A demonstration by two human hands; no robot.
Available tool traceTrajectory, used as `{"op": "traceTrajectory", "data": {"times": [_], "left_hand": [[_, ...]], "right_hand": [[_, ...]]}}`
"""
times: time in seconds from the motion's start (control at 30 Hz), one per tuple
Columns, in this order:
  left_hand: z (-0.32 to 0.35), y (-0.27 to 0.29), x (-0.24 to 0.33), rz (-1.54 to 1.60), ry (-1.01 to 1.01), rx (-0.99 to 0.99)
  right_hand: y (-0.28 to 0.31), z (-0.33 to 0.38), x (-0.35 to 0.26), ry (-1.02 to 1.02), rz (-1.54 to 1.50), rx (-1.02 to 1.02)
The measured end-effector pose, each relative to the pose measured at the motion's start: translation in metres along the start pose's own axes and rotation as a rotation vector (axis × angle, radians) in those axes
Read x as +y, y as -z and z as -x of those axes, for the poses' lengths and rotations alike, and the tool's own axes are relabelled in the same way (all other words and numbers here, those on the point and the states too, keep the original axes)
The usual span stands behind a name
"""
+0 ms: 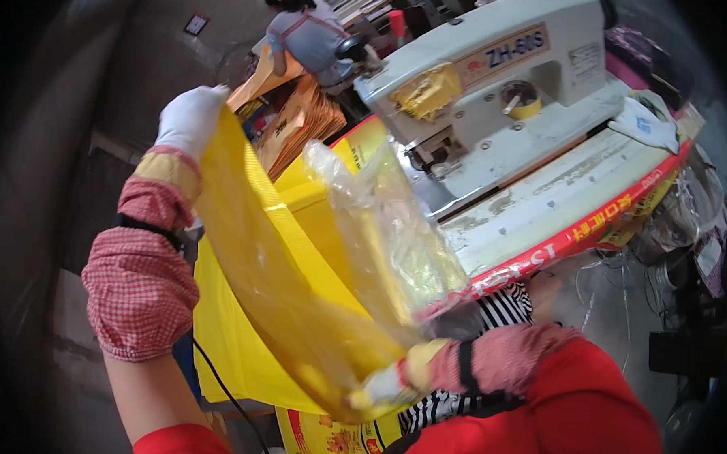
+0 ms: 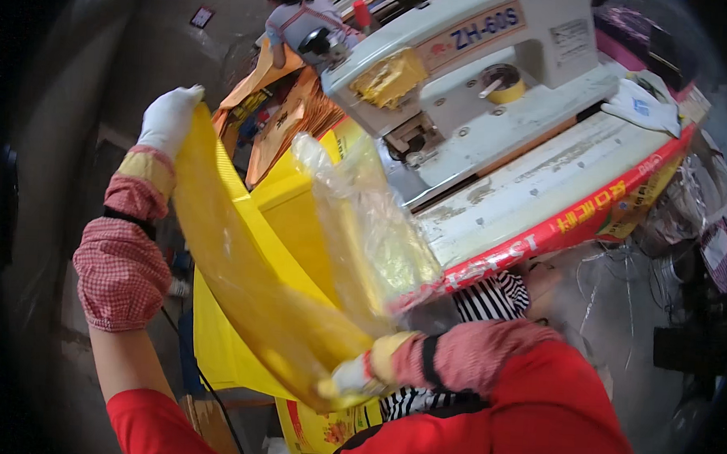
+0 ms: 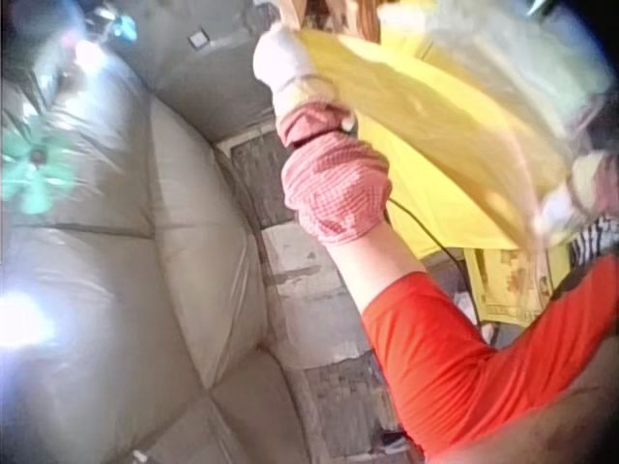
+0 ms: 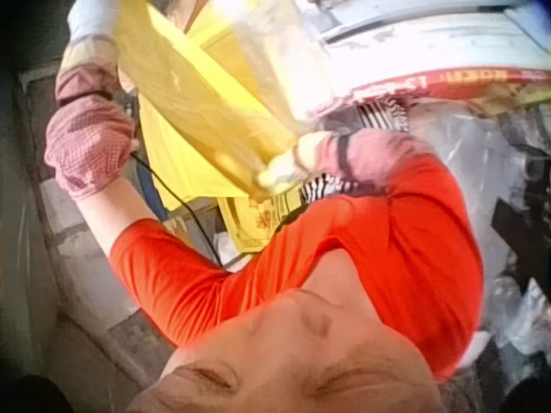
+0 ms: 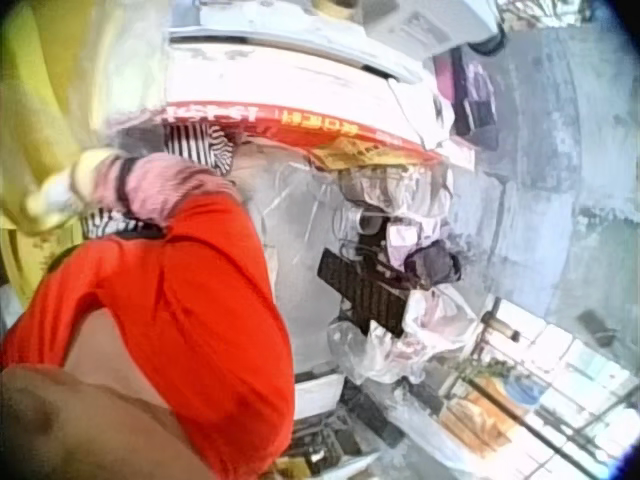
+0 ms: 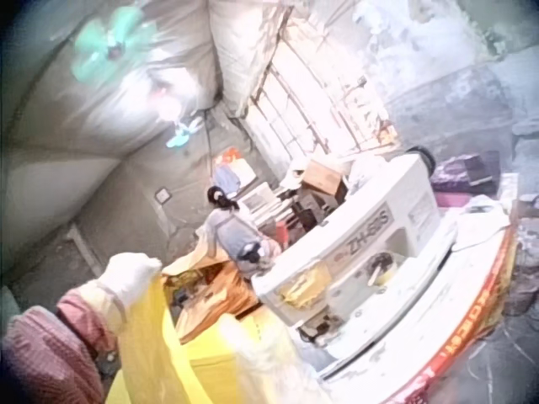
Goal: Inserting plastic liners into woven yellow industrial bags and sewing the top edges using an industrial sewing machine.
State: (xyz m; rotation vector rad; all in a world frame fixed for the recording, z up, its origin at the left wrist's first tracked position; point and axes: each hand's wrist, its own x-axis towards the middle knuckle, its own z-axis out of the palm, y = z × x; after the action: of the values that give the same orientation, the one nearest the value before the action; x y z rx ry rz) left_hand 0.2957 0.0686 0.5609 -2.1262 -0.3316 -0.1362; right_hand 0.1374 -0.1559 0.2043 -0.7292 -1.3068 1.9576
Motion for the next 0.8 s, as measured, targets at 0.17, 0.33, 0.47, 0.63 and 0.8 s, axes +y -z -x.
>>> {"op": "traceTrajectory", "data": {"times": [0.17,0.33,0.47,0.63,0.8], "left_hand": [[0.011,0.020,-0.007,-0.041,0.050,-0.073],[0.022,0.023,0.002,-0.020,0.074,-0.145],[0.022,0.024,0.012,-0.001,0.050,-0.111],[0.015,0.029,0.026,-0.015,-0.022,-0.072],[0.019,0.034,0.036,-0.012,0.003,-0.114]], "right_hand": [[0.045,0.104,0.000,0.236,-0.010,1.020],[0.056,0.148,0.003,0.595,-0.106,1.660],[0.056,0.184,-0.041,0.778,0.591,1.989],[0.090,0.205,-0.087,0.728,0.162,1.624],[0.072,0.189,-0.108,0.173,0.789,1.350]]}}
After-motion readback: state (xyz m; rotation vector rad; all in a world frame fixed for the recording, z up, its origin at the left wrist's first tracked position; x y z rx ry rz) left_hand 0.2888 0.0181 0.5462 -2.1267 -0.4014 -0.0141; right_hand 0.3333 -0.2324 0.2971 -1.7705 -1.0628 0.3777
